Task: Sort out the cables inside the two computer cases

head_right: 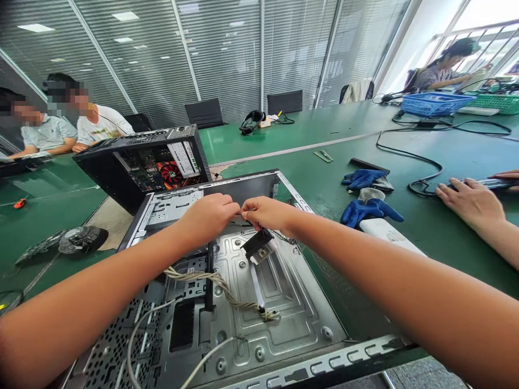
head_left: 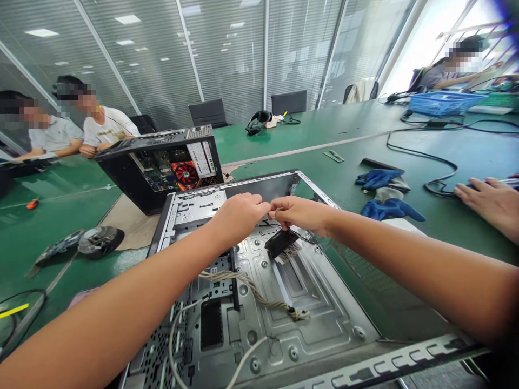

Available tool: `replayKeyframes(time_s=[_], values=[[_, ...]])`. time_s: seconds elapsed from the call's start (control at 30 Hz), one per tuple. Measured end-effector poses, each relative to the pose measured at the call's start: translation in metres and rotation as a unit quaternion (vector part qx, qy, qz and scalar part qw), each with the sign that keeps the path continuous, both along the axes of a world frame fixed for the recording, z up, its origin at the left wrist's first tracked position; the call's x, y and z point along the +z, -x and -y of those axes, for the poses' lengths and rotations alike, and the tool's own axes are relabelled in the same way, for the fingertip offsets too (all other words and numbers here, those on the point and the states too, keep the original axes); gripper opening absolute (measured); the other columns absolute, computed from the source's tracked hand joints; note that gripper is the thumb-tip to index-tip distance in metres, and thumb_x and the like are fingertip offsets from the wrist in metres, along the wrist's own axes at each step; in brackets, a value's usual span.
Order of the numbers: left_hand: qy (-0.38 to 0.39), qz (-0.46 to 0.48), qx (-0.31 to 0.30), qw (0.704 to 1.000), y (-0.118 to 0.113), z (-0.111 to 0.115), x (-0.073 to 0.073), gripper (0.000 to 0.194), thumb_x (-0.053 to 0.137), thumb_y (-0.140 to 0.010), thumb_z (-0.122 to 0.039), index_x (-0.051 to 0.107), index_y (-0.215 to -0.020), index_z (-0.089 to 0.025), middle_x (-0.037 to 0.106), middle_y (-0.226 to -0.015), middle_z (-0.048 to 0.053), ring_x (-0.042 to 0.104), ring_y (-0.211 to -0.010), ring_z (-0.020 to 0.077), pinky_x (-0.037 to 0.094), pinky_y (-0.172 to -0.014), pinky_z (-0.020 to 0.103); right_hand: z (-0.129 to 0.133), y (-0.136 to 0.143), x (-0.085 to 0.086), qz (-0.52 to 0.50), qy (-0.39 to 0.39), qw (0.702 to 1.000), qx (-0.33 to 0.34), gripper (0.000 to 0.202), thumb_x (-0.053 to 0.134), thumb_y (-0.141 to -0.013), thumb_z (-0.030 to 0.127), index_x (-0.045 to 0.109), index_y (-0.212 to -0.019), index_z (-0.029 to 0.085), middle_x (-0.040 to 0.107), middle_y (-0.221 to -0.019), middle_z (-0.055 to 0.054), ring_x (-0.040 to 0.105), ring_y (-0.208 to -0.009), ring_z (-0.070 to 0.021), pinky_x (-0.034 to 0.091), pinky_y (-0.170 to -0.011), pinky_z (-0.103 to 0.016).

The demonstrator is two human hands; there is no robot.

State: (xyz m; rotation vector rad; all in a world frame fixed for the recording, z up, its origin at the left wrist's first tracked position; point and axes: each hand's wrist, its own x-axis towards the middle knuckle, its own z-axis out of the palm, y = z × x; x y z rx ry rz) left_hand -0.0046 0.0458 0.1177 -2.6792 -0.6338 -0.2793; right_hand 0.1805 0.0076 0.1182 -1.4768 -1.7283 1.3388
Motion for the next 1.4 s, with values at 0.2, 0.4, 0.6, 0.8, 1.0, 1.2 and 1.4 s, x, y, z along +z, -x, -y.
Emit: replayKeyframes(time_s=[0.2, 0.4, 0.6, 0.8, 1.0, 1.2, 1.4], values=[[0.060, 0.029, 0.038, 0.997, -0.0005, -0.0015, 0.0015, 0.019, 0.048, -0.088, -0.013, 0.067, -0.086, -0.019, 0.061, -0.075, 0.003, 0.054, -0.067, 0.0158, 0.036, -0.060, 0.028, 0.0015, 0.0011, 0.0001, -0.002, 0.002, 1.000, -0.003, 0.006, 0.055, -0.081, 0.021, 0.053, -0.077, 0.019, 0.048, -0.068, 0.002, 0.046, -0.060, -0.0123, 0.037, -0.064, -0.029], [0.129, 0.081, 0.059, 0.987, -0.0005, -0.0027, 0.0013, 0.023, 0.048, -0.090, -0.018, 0.071, -0.090, -0.020, 0.064, -0.078, 0.004, 0.056, -0.069, 0.0143, 0.037, -0.061, 0.026, 0.0025, 0.0013, 0.0032, -0.036, 0.028, 0.999, 0.001, 0.006, 0.053, -0.082, 0.018, 0.054, -0.076, 0.019, 0.051, -0.072, 0.001, 0.048, -0.061, -0.0123, 0.038, -0.065, -0.029], [0.152, 0.095, 0.049, 0.983, 0.0005, -0.0036, 0.0012, 0.021, 0.049, -0.091, -0.020, 0.070, -0.092, -0.020, 0.065, -0.078, 0.003, 0.058, -0.072, 0.0142, 0.040, -0.064, 0.026, 0.0038, 0.0006, 0.0088, -0.057, 0.045, 0.997, -0.006, 0.005, 0.056, -0.078, 0.018, 0.056, -0.073, 0.019, 0.053, -0.075, -0.001, 0.048, -0.063, -0.0125, 0.039, -0.066, -0.029], [0.122, 0.063, 0.054, 0.989, -0.0005, 0.0024, 0.0047, 0.022, 0.046, -0.090, -0.014, 0.067, -0.090, -0.018, 0.059, -0.080, 0.003, 0.053, -0.065, 0.0129, 0.036, -0.058, 0.025, 0.0021, 0.0002, 0.0058, -0.050, 0.036, 0.998, -0.023, 0.011, 0.062, -0.076, 0.023, 0.055, -0.068, 0.019, 0.053, -0.070, 0.000, 0.048, -0.063, -0.0126, 0.040, -0.065, -0.030], [0.093, 0.039, 0.031, 0.994, 0.0011, 0.0037, 0.0035, 0.021, 0.044, -0.089, -0.008, 0.062, -0.095, -0.018, 0.056, -0.088, 0.004, 0.050, -0.067, 0.0123, 0.037, -0.059, 0.025, 0.0005, -0.0016, 0.0018, -0.052, 0.023, 0.998, -0.020, 0.012, 0.064, -0.074, 0.024, 0.055, -0.068, 0.019, 0.053, -0.070, 0.000, 0.048, -0.063, -0.0125, 0.043, -0.066, -0.030], [0.077, 0.020, 0.008, 0.997, 0.0018, 0.0015, 0.0037, 0.018, 0.045, -0.089, -0.009, 0.061, -0.090, -0.017, 0.055, -0.085, 0.004, 0.050, -0.073, 0.0145, 0.037, -0.061, 0.026, 0.0016, -0.0014, 0.0034, -0.035, 0.031, 0.999, -0.019, 0.013, 0.066, -0.073, 0.025, 0.056, -0.067, 0.019, 0.052, -0.068, 0.000, 0.049, -0.062, -0.0131, 0.043, -0.066, -0.031], [0.087, 0.022, -0.003, 0.996, 0.0040, 0.0006, 0.0090, 0.018, 0.046, -0.090, -0.012, 0.062, -0.089, -0.018, 0.055, -0.082, 0.003, 0.050, -0.071, 0.0139, 0.035, -0.059, 0.026, 0.0023, 0.0007, 0.0061, -0.047, 0.041, 0.998, -0.012, 0.013, 0.066, -0.073, 0.024, 0.058, -0.064, 0.019, 0.056, -0.070, -0.001, 0.050, -0.063, -0.0139, 0.041, -0.068, -0.032]])
